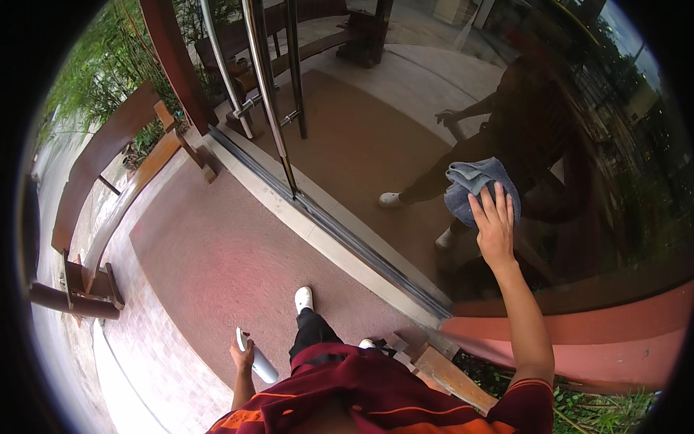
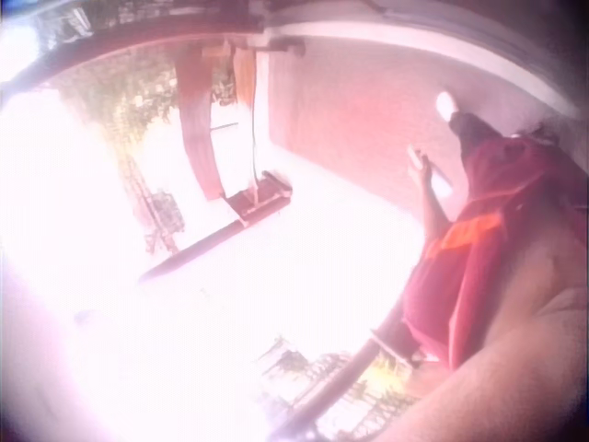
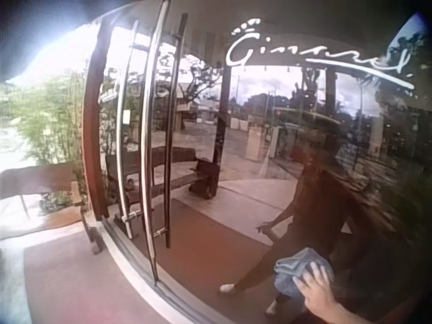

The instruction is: The person cleans a glass door by spraying a cleaning solution and wiping the surface with a cloth. They work on both the exterior and interior sides of the door, systematically covering the entire surface area.

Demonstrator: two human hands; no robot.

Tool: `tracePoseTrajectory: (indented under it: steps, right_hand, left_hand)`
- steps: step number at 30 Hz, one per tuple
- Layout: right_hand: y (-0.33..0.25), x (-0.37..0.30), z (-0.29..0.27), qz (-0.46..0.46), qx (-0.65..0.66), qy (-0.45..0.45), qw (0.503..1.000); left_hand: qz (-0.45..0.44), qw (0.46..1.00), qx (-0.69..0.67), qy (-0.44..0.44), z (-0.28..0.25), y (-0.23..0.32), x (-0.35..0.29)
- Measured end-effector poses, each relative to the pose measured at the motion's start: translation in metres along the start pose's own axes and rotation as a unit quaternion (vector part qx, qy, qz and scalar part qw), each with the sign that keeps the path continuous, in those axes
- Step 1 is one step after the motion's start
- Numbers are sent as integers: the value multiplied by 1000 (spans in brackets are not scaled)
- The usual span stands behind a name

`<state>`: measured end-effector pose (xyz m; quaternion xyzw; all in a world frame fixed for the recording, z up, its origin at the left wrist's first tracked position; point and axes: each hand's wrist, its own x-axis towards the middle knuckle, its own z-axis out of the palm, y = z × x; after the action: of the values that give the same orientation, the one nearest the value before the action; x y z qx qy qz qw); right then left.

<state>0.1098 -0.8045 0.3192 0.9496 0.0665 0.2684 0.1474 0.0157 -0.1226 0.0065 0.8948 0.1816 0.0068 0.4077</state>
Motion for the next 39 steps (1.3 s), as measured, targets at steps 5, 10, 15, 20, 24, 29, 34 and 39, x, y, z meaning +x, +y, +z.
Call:
tracePoseTrajectory:
  steps: [5,10,15,20,24,29,34,39]
  right_hand:
    - [-114,222,79,-77,56,69,993]
    - [-237,431,167,-85,101,156,979]
    - [-270,496,194,-51,112,112,986]
    - [-187,392,140,-22,203,122,971]
    - [-75,226,43,-13,64,146,987]
    - [51,-26,-87,228,-113,158,954]
    - [101,-207,-140,486,-82,273,826]
    - [121,-222,-130,432,-106,281,850]
  left_hand:
    - [-15,999,-2,28,-30,-11,14]
    - [-24,998,27,53,-51,-8,53]
    - [41,999,-12,-14,-57,18,127]
    - [135,987,-64,-50,-42,58,205]
    - [210,971,-64,-91,-28,83,249]
    - [324,937,-41,-121,-4,128,269]
    - [382,901,2,-205,22,199,265]
    - [343,908,-33,-239,28,239,254]
